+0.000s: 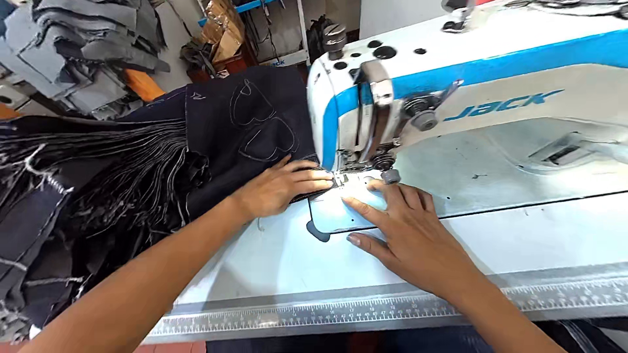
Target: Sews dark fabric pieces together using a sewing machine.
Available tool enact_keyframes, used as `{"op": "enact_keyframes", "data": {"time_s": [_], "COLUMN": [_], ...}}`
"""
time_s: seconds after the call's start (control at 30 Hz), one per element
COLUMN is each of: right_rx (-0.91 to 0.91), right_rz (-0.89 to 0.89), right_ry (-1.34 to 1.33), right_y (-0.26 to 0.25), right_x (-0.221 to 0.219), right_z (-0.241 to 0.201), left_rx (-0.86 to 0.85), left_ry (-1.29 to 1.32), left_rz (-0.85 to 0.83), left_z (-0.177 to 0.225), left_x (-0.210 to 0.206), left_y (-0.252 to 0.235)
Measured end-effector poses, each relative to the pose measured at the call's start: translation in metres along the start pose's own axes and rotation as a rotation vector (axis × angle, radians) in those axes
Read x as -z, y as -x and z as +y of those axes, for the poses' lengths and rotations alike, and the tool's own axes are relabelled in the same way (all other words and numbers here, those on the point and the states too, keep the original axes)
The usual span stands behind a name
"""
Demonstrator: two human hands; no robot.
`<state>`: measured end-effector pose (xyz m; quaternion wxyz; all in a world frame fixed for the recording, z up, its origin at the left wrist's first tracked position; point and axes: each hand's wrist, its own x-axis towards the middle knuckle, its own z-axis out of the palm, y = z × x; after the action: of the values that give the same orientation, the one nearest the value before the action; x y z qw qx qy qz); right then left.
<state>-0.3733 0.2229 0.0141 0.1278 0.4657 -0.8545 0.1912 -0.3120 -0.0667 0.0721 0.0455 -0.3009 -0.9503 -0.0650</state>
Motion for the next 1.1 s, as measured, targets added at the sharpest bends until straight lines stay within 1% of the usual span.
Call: {"op": "enact_keyframes", "data": {"time_s": [0.03, 0.07, 0.1, 0.13, 0.17, 0.2, 0.23, 0.27, 0.3, 0.37, 0.4, 0.43, 0.47, 0.53, 0.57, 0.63, 0.7, 0.73, 0.77, 0.83, 0.9, 1.0, 1.1], "right_rx": [0.003, 0.001, -0.002, -0.003, -0.002, -0.002, 0.000, 0.006, 0.019, 0.085, 0.145, 0.219, 0.287, 0.358, 0.351, 0.307, 0.304, 0.303, 0.296, 0.254, 0.199, 0.130, 0.086], "right_rz": [0.005, 0.009, 0.007, 0.009, 0.024, 0.043, 0.071, 0.104, 0.128, 0.132, 0.118, 0.108, 0.109, 0.104, 0.083, 0.008, -0.057, -0.076, -0.077, -0.007, 0.041, 0.018, -0.009], "right_ry": [-0.015, -0.030, -0.043, -0.054, -0.065, -0.083, -0.109, -0.137, -0.158, -0.162, -0.155, -0.159, -0.171, -0.180, -0.172, -0.121, -0.083, -0.065, -0.044, -0.035, -0.037, 0.003, 0.019], "right_y": [-0.002, -0.002, -0.001, 0.000, 0.001, 0.001, 0.002, 0.003, 0.003, 0.005, 0.005, 0.006, 0.007, 0.015, 0.021, 0.032, 0.037, 0.037, 0.034, 0.021, 0.005, -0.012, -0.013], "right_x": [0.000, 0.000, 0.000, 0.000, 0.001, 0.001, 0.001, 0.000, 0.000, 0.001, 0.003, 0.003, 0.004, 0.008, 0.012, 0.019, 0.021, 0.021, 0.022, 0.021, 0.016, 0.007, 0.005], "right_z": [0.002, 0.003, 0.004, 0.004, 0.005, 0.006, 0.006, 0.007, 0.007, 0.007, 0.005, 0.004, 0.004, 0.004, 0.005, 0.007, 0.007, 0.006, 0.004, 0.002, 0.004, 0.013, 0.014], "left_rx": [-0.037, -0.063, -0.049, 0.007, 0.094, 0.201, 0.314, 0.430, 0.546, 0.740, 0.802, 0.854, 0.877, 0.809, 0.754, 0.679, 0.653, 0.630, 0.606, 0.569, 0.570, 0.629, 0.694], "left_ry": [-0.033, -0.063, -0.088, -0.120, -0.147, -0.142, -0.114, -0.100, -0.134, -0.252, -0.291, -0.322, -0.367, -0.471, -0.476, -0.384, -0.278, -0.274, -0.283, -0.276, -0.214, -0.030, -0.024], "left_rz": [0.002, 0.040, 0.086, 0.108, 0.094, 0.065, 0.042, 0.039, 0.048, 0.038, 0.041, 0.032, 0.039, 0.114, 0.150, 0.192, 0.188, 0.187, 0.191, 0.225, 0.239, 0.190, 0.177], "left_z": [-0.002, -0.007, -0.015, -0.028, -0.042, -0.049, -0.041, -0.017, 0.018, 0.099, 0.133, 0.159, 0.175, 0.180, 0.176, 0.166, 0.154, 0.148, 0.142, 0.131, 0.125, 0.120, 0.116], "left_x": [0.016, 0.033, 0.046, 0.053, 0.052, 0.043, 0.027, 0.011, -0.002, -0.018, -0.021, -0.021, -0.021, -0.026, -0.028, -0.032, -0.031, -0.030, -0.030, -0.036, -0.045, -0.049, -0.049], "left_y": [-0.005, -0.010, -0.010, -0.005, 0.008, 0.024, 0.040, 0.053, 0.059, 0.059, 0.055, 0.048, 0.041, 0.032, 0.030, 0.027, 0.021, 0.017, 0.012, 0.005, 0.002, 0.001, -0.010]}}
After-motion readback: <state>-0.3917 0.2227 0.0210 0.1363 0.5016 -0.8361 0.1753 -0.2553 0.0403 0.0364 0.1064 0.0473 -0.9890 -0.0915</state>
